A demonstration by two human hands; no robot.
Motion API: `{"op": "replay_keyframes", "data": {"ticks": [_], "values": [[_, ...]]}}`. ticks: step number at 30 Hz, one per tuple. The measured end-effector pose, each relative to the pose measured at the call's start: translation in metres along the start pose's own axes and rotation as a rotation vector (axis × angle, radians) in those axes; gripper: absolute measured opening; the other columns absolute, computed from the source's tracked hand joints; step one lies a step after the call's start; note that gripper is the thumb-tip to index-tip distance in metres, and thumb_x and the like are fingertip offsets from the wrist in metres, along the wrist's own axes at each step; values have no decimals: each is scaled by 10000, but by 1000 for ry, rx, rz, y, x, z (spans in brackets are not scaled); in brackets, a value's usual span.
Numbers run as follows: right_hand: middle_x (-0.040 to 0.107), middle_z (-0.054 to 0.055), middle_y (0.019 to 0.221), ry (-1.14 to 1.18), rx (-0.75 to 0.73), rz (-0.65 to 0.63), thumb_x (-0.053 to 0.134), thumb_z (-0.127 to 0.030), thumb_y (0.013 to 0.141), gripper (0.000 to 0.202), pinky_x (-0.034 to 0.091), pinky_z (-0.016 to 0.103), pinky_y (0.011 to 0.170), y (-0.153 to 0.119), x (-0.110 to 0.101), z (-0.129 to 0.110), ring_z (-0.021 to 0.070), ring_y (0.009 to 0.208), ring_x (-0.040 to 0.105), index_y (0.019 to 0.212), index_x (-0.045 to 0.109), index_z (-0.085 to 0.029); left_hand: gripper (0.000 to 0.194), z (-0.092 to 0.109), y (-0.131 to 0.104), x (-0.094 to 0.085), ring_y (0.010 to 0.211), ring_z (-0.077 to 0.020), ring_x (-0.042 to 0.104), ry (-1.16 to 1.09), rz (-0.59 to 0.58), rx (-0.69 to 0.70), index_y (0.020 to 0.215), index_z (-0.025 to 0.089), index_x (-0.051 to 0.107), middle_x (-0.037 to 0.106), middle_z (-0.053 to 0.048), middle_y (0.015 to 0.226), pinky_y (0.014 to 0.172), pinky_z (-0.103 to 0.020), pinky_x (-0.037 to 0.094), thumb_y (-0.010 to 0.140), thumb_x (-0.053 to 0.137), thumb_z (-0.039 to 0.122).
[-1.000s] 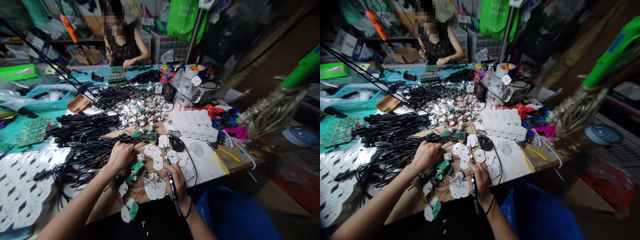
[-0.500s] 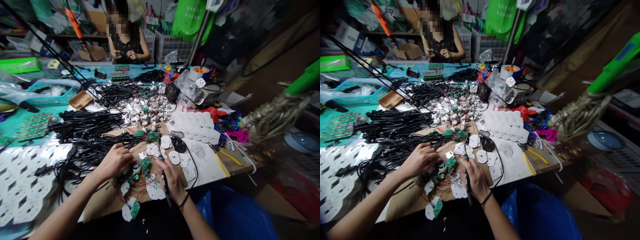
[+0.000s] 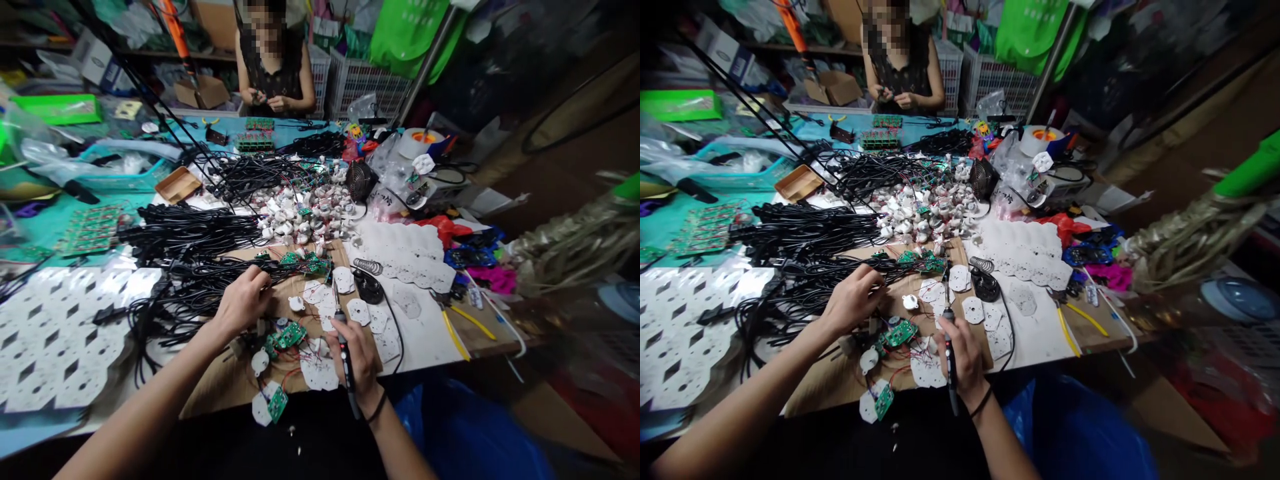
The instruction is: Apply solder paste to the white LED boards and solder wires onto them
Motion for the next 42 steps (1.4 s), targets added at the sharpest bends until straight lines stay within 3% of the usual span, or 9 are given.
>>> {"op": "replay_keyframes", "data": {"ticks": [2,5,8,12,17,23,29,34,42], "values": [[652,74,971,-14,3,13,594,-126,937,355,587,321,748,0,-2,-1,200,866,677,1280,594,-218,144,5,11,0,931,-239,606,26,28,-15,969,206,660,639,-90,994,728,-306,464,902,585,309],[651,70,955,-14,10,30,600,-120,931,350,581,319,733,-1,-4,-2,199,856,670,1266,599,-221,106,11,31,2,907,-251,619,7,-74,52,901,192,684,674,-96,904,785,-328,472,880,605,259],[649,74,959,12,28,35,587,-112,935,355,580,323,739,-4,-5,0,196,863,667,1274,592,-217,138,11,41,1,842,-209,648,-211,-141,132,868,186,714,708,-75,866,762,-296,476,884,581,223],[644,80,960,23,61,38,566,-113,938,358,585,324,727,-9,-7,4,195,857,670,1283,593,-204,217,0,35,-7,799,-174,669,-499,-133,118,887,202,749,743,-44,864,745,-263,483,886,603,363],[634,83,973,26,76,43,579,-111,931,360,583,325,734,-12,-7,7,191,843,665,1280,597,-196,282,-5,23,-13,717,-171,641,-409,-417,203,803,222,785,712,-44,741,681,-260,449,870,616,438],[623,84,953,13,69,42,548,-105,943,362,578,337,732,-8,-8,7,204,862,650,1291,579,-202,366,10,30,-8,773,-185,656,-319,-355,143,896,219,768,724,-58,853,690,-267,448,916,539,505],[622,115,1100,-125,21,-77,552,-168,958,435,591,336,779,23,3,14,223,899,670,1387,527,-235,292,24,39,4,771,-185,653,-419,-343,110,874,194,745,726,-51,823,716,-276,475,881,572,429],[603,145,1141,-256,-75,-203,452,-43,936,516,602,355,747,61,28,26,246,874,658,1426,494,-200,327,5,31,-3,760,-180,653,-824,-313,-25,849,175,712,707,-44,815,719,-295,521,849,625,489],[567,98,1014,-231,-89,-114,329,-6,954,527,609,327,777,107,54,48,213,876,630,1382,532,-237,224,-1,11,-18,948,-205,662,-917,-585,279,878,216,780,718,-88,972,903,-345,511,866,680,416]]}}
Point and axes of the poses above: each hand's wrist, its own y-axis towards the middle knuckle, its own x-axis out of the palm, z = x × y, the point moved 1 cm from there along y, towards the middle knuckle
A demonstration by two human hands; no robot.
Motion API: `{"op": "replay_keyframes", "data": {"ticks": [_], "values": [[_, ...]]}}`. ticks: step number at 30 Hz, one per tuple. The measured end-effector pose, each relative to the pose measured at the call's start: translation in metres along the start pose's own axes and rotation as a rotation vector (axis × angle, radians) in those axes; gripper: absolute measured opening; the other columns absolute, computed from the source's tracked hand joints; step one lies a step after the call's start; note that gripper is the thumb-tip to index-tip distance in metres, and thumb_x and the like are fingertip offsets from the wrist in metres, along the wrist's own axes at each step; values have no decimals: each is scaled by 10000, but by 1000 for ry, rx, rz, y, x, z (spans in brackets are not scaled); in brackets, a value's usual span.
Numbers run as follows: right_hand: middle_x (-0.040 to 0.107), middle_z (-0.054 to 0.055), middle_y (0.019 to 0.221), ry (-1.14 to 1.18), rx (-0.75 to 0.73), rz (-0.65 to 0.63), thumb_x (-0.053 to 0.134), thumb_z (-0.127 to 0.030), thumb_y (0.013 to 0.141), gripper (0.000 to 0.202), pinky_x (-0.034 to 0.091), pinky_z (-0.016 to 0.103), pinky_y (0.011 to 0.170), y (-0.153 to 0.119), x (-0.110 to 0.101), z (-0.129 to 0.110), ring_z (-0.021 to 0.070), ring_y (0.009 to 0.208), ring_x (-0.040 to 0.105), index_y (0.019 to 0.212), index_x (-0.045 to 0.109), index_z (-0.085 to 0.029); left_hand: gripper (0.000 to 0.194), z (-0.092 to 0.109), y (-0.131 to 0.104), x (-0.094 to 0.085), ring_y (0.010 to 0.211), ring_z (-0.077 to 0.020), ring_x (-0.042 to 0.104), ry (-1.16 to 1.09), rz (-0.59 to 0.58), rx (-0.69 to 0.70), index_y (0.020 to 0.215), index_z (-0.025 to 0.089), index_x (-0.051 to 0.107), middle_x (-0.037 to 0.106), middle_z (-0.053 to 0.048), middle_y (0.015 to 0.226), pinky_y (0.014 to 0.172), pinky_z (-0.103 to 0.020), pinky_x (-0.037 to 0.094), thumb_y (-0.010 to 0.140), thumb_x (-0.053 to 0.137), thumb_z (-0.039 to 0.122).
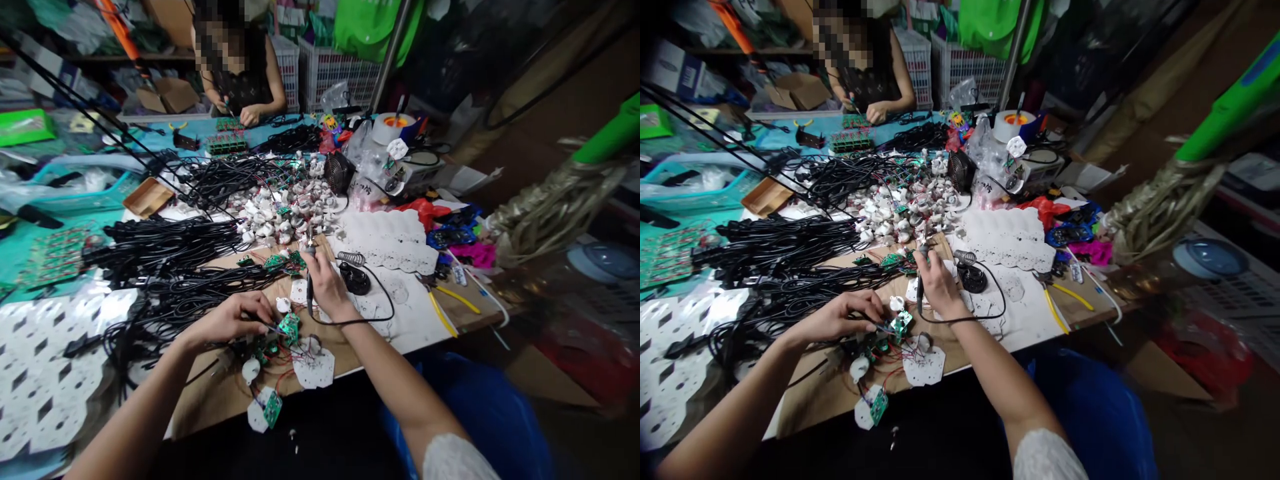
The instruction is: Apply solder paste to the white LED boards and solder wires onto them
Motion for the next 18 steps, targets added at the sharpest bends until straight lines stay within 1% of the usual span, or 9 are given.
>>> {"op": "replay_keyframes", "data": {"ticks": [3,5,7,10,13,16,18], "values": [[553,101,998,25,21,-18,328,4,946,510,604,355,816,7,-1,5,212,884,623,1359,549,-197,253,3,5,4,930,-195,660,99,21,-10,887,211,773,711,-77,965,867,-312,506,877,664,439],[553,110,1014,57,29,-26,389,-36,963,444,597,367,829,4,-8,6,221,905,624,1351,553,-173,302,6,11,6,860,-181,652,236,85,-34,856,203,768,697,-61,892,801,-291,493,902,624,464],[560,111,1032,82,23,-11,467,-110,980,384,589,374,842,-5,-19,2,229,933,622,1349,551,-178,354,10,18,11,791,-168,631,403,173,-73,825,197,763,669,-47,816,731,-279,461,935,570,473],[581,97,1017,128,6,42,555,-193,974,349,581,371,843,-25,-40,-9,231,943,622,1323,558,-200,371,16,31,27,726,-157,599,586,292,-134,807,189,756,627,-40,761,663,-273,410,961,529,438],[598,95,1009,228,-4,85,606,-188,945,331,577,349,821,-50,-61,-24,223,928,632,1275,578,-202,400,20,45,51,705,-167,578,752,377,-170,735,175,738,612,-58,756,633,-285,384,963,519,419],[606,90,985,333,38,104,598,-167,940,295,575,332,785,-77,-79,-35,213,902,638,1233,592,-199,390,22,51,72,780,-200,580,888,420,-108,687,172,716,631,-88,824,674,-308,398,940,552,420],[610,82,960,367,109,127,578,-168,948,260,572,323,754,-93,-87,-37,203,866,641,1205,603,-200,342,22,48,79,819,-210,575,901,451,-41,707,180,716,641,-91,863,709,-317,407,924,574,402]]}}
Point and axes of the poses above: each hand's wrist, its own y-axis towards the middle knuckle, its own x-axis out of the palm, z = x × y, the point moved 1 cm from there along y, towards the middle knuckle
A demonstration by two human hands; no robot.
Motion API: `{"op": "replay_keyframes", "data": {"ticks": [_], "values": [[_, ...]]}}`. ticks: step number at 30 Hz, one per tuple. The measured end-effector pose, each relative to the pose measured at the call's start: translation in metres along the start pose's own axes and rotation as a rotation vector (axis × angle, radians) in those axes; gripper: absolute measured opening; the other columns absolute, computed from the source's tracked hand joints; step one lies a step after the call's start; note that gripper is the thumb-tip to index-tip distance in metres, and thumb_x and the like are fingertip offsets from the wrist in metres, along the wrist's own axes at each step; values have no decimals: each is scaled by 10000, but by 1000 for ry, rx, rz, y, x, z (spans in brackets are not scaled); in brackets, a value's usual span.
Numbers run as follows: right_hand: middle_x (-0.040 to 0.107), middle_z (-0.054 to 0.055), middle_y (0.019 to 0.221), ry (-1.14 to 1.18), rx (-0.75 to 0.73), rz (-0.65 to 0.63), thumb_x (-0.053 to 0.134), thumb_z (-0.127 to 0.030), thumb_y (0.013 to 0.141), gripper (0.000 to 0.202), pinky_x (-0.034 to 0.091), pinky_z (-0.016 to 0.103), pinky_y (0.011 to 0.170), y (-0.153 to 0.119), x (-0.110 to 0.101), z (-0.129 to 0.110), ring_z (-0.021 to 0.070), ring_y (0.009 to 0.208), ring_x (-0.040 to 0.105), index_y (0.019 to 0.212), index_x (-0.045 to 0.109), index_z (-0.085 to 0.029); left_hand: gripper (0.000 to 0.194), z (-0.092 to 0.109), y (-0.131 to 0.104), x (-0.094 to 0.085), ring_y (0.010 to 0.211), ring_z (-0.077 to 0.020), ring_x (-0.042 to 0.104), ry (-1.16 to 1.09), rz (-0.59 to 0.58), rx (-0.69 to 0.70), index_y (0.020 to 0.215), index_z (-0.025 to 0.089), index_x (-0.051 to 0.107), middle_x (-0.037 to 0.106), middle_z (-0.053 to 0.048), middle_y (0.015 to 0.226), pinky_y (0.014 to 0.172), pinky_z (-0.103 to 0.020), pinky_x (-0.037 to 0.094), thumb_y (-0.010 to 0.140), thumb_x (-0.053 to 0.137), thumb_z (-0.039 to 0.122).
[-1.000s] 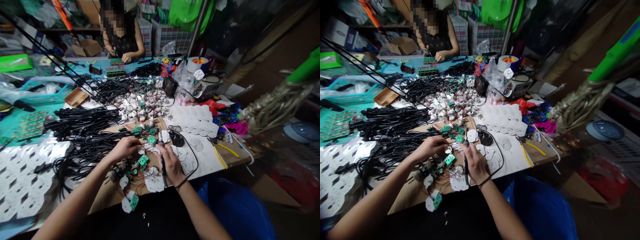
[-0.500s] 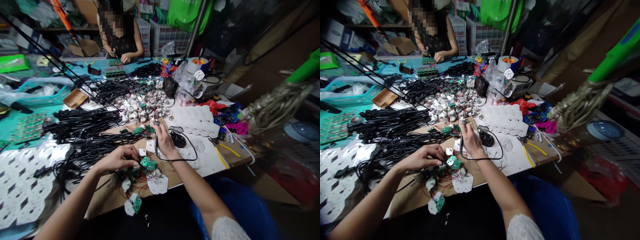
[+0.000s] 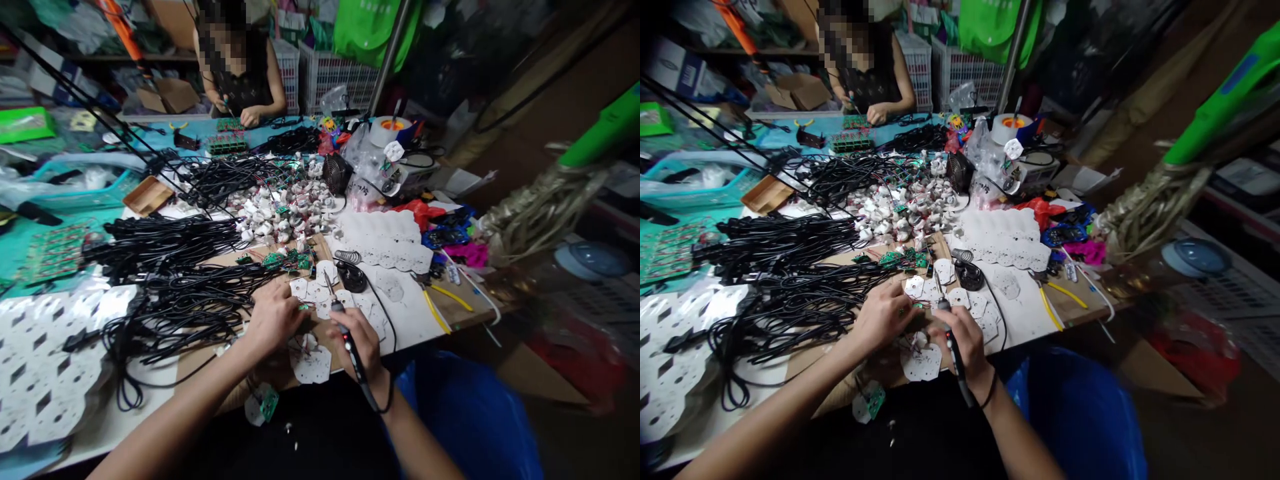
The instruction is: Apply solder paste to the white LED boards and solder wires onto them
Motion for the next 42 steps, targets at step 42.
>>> {"op": "replay_keyframes", "data": {"ticks": [42], "values": [[780,73,887,-326,315,278,601,-240,948,137,584,266,703,-19,-24,39,187,770,744,1002,720,-199,329,-37,14,17,477,-104,513,-1020,-313,-618,714,194,552,628,27,570,475,-219,346,604,760,424]]}}
Point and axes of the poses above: each hand's wrist, its own y-axis towards the middle knuckle, its own x-axis out of the palm, z = x × y, the point moved 1 cm from there along y, towards the middle knuckle
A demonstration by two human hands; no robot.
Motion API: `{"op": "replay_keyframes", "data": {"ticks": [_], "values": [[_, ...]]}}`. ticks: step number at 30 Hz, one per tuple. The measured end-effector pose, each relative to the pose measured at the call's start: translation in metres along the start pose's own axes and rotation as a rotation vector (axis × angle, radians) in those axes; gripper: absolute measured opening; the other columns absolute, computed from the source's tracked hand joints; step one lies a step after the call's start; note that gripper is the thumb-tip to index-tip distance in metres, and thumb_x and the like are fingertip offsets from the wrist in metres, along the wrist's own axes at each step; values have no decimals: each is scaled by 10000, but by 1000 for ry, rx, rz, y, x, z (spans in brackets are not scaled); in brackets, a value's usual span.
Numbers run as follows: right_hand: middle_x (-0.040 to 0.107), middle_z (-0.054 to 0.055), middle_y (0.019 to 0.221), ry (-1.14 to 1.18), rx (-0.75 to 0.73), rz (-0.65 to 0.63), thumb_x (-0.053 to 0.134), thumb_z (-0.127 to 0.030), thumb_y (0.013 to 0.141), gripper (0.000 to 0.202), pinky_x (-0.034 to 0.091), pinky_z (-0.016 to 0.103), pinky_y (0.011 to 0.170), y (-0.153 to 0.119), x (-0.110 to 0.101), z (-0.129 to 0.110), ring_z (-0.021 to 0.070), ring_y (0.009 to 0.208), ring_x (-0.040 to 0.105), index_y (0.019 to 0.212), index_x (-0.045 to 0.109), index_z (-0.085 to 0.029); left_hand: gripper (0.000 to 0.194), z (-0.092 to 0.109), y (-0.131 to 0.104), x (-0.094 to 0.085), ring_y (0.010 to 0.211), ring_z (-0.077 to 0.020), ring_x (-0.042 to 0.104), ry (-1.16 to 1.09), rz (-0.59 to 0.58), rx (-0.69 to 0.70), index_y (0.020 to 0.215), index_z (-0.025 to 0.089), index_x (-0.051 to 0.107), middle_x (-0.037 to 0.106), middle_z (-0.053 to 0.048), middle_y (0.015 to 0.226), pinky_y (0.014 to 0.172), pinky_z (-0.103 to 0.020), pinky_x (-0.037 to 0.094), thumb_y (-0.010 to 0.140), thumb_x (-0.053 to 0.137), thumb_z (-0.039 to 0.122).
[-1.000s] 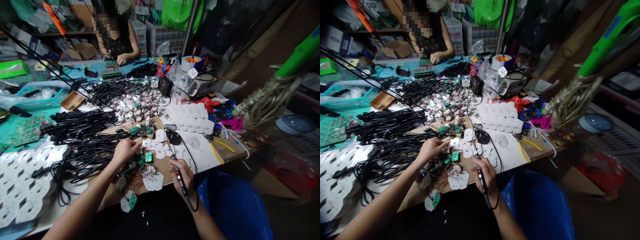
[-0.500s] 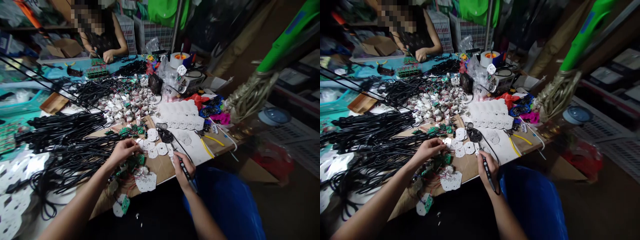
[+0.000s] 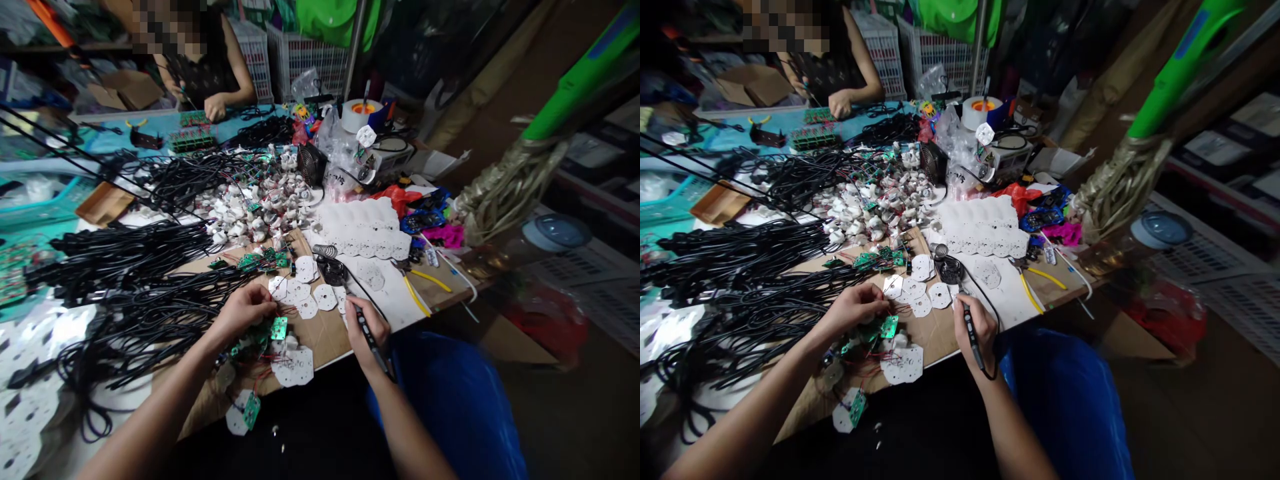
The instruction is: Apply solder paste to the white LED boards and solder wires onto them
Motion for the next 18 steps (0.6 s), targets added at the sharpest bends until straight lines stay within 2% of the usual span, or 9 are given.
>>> {"op": "replay_keyframes", "data": {"ticks": [2,6,11,14,18], "values": [[781,73,875,-4,-5,5,601,-245,947,134,580,262,674,3,-1,-1,185,744,742,987,720,-199,359,1,-1,0,471,-102,515,-47,-1,-54,705,186,565,640,13,584,464,-218,335,573,793,430],[778,66,820,-26,5,9,593,-281,952,156,575,257,660,6,-1,-2,176,687,733,966,725,-198,392,4,-3,-3,614,-137,622,-215,62,-24,726,176,606,705,-23,726,553,-235,435,552,840,438],[767,57,753,-13,47,9,610,-288,947,154,572,252,637,6,-1,-2,179,669,735,962,731,-195,408,2,-2,-6,568,-110,577,-332,76,-62,781,168,668,674,6,673,552,-221,426,588,829,489],[767,55,760,22,96,32,617,-286,945,153,576,242,619,5,-3,-5,179,663,743,984,729,-189,415,-4,2,-10,559,-125,568,-208,70,-35,820,159,719,694,-21,677,545,-237,415,642,770,531],[776,65,811,65,128,29,620,-288,946,163,595,247,624,1,-9,-15,183,670,752,1014,730,-188,300,-7,13,-20,596,-182,614,219,148,-2,818,184,768,718,-32,654,578,-271,425,687,721,450]]}}
Point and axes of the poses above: each hand's wrist, its own y-axis towards the middle knuckle, its own x-axis out of the palm, z = x × y, the point moved 1 cm from there along y, towards the middle knuckle
